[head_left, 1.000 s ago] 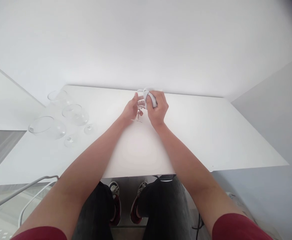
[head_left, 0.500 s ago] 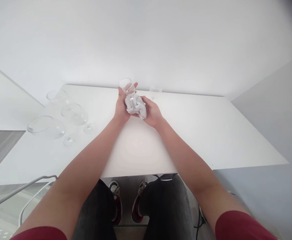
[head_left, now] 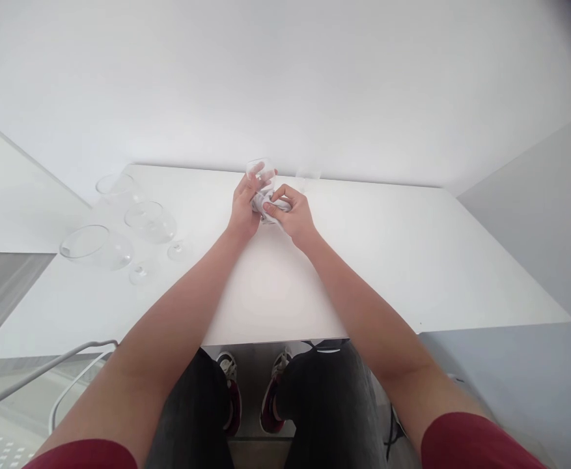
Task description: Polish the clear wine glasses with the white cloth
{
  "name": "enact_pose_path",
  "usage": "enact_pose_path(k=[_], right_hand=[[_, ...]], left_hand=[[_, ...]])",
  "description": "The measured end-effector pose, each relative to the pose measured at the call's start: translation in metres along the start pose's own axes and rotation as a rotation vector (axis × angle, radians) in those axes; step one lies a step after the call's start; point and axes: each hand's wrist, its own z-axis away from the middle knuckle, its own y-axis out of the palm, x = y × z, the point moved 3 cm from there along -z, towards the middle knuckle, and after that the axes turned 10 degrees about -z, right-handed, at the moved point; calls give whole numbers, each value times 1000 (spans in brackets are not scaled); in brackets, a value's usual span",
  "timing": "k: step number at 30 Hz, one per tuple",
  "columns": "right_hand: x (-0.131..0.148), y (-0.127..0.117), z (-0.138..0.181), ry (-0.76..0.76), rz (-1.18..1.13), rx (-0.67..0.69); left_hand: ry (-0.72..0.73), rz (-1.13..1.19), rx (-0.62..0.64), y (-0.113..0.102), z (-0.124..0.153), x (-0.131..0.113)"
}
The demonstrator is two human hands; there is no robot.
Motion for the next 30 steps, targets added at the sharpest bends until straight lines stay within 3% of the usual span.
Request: enact_pose_path(k=[4,6,8,13,17,19,23,27,30], right_hand=[[-3,5,-1,232,-265,161],[-5,5,-1,243,-272,190],[-7,2,-2,95,-117,111],[-5,-1,6,-416,531,-187],[5,-7,12,-599,705,-349],[5,-5,10,-550,731,-264],[-12,6,5,-288,605,68],[-21,7,2,-139,571,158],[-18,4,2,-143,652,227]], left_hand=[[-66,22,23,-1,1,-1],[-79,1,46,0,2,-2],[-57,-5,42,0,2,-3],[1,14,-14,-4,-3,1],[25,61,-74,-14,-9,6],[47,97,-137,-21,-12,6],[58,139,-161,-25,-14,5],[17,177,-78,-19,-13,4],[-6,189,-71,-17,-13,4]])
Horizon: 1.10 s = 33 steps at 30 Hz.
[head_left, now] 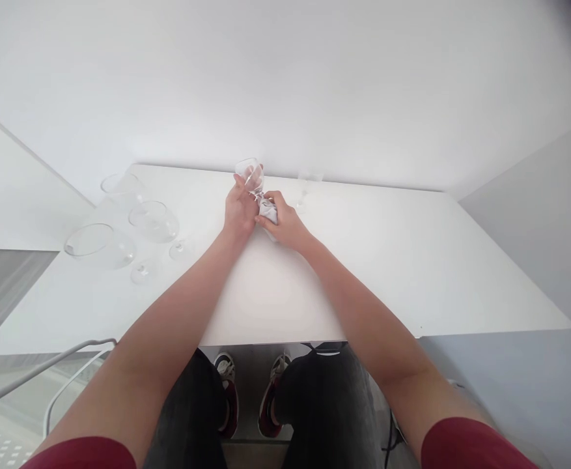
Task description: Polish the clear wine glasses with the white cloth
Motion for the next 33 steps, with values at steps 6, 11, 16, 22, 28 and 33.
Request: enact_pose_path(k=[6,11,16,22,28,33], right_hand=[[7,-4,1,-188,139,44],[6,-10,-1,-74,-254,-262],[1,-4,-5,249,-1039,-312],[18,0,-5,262,-1358,-237],[-4,-15,-8,183,-1065,-488],[6,-24,6,-4,-317,-713]], left_hand=[[9,33,-122,-8,-5,3],[-45,32,-79,-8,-7,4],[37,39,-32,-7,-6,3],[63,-13,26,-6,-6,6],[105,-26,-22,-9,-7,6],[99,-68,-53,-10,-5,4]])
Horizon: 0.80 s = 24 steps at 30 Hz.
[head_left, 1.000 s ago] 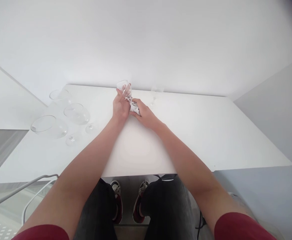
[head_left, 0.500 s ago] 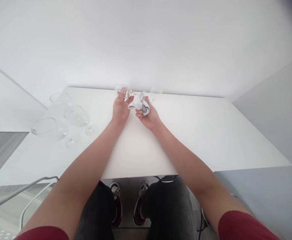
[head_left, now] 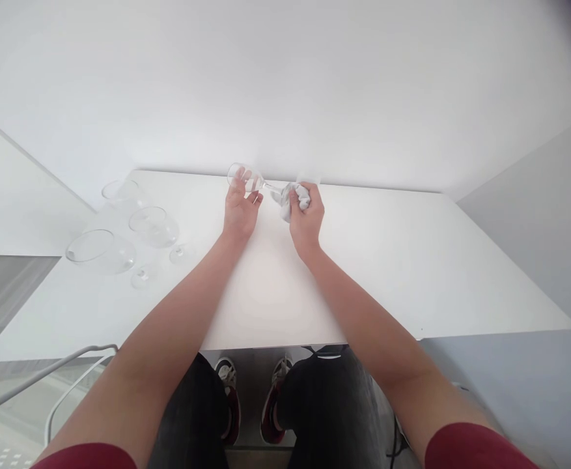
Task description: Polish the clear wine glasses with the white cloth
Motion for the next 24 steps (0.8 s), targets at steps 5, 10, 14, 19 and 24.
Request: enact_pose_path(k=[5,10,14,19,24], right_hand=[[23,8,11,-284,236,234],[17,16,12,-400,448,476],[20,18,17,-310,418,350],[24,23,20,-35,-6,130],[0,22,11,442,-275,67]], left_hand=[[-9,39,-66,1,3,-2],[-31,63,61,12,9,-7],[-72,-10,128,14,10,-4],[-89,37,101,13,10,-1],[-16,38,121,15,10,-5]])
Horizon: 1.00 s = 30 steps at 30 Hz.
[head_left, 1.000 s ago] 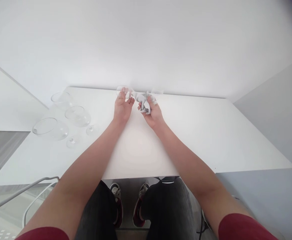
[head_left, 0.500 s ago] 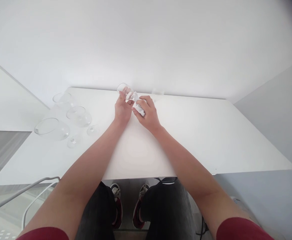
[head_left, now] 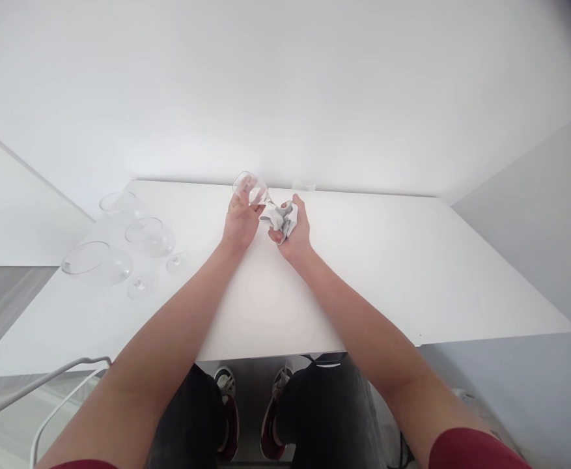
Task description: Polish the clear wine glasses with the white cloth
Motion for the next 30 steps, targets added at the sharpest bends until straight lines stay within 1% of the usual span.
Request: enact_pose_path(k=[1,2,4,5,6,7,8,9,10,12,14,15,18,20,21,22,23,25,26,27,28,29,30], right_hand=[[0,-3,-1,-4,80,-4],[2,-6,-1,-74,215,-24],[12,-11,2,-345,567,-100],[17,-11,6,-492,729,-123],[21,-10,8,-613,855,-114],[24,-8,10,-695,931,-89],[25,-7,11,-730,955,-45],[25,-6,10,-719,943,9],[24,-6,9,-672,914,57],[19,-7,4,-530,867,118],[13,-8,0,-425,890,156],[10,-8,-1,-410,926,163],[7,-8,-1,-464,1020,162],[12,-10,1,-556,1027,147],[17,-13,1,-617,1011,124],[24,-18,0,-684,988,80],[33,-26,-3,-748,966,7],[53,-50,-12,-840,937,-212],[62,-65,-18,-851,936,-340],[69,-81,-25,-837,938,-462],[73,-97,-33,-798,942,-552],[75,-111,-42,-727,949,-594],[74,-124,-50,-636,950,-597]], left_hand=[[6,3,-13,-1,-1,-1],[11,9,-31,-1,-1,-1],[35,19,-57,-3,-3,-3],[48,23,-61,-3,-3,-4],[59,25,-64,-4,-3,-4],[65,27,-73,-4,-3,-5],[66,26,-87,-4,-3,-5],[62,21,-102,-3,-2,-5],[58,6,-116,-3,-1,-5],[59,-47,-121,-1,1,-4],[58,-105,-64,2,3,-2],[62,-125,-17,4,4,-1],[90,-140,145,11,6,2],[109,-127,187,12,6,2],[108,-118,172,12,5,2],[97,-105,128,9,3,1],[75,-87,62,6,1,1],[12,-42,-86,-2,-2,1],[-20,-19,-139,-5,-3,1],[-43,0,-166,-6,-3,1],[-57,12,-168,-7,-4,1],[-64,17,-154,-7,-4,1],[-66,18,-135,-6,-3,1]])
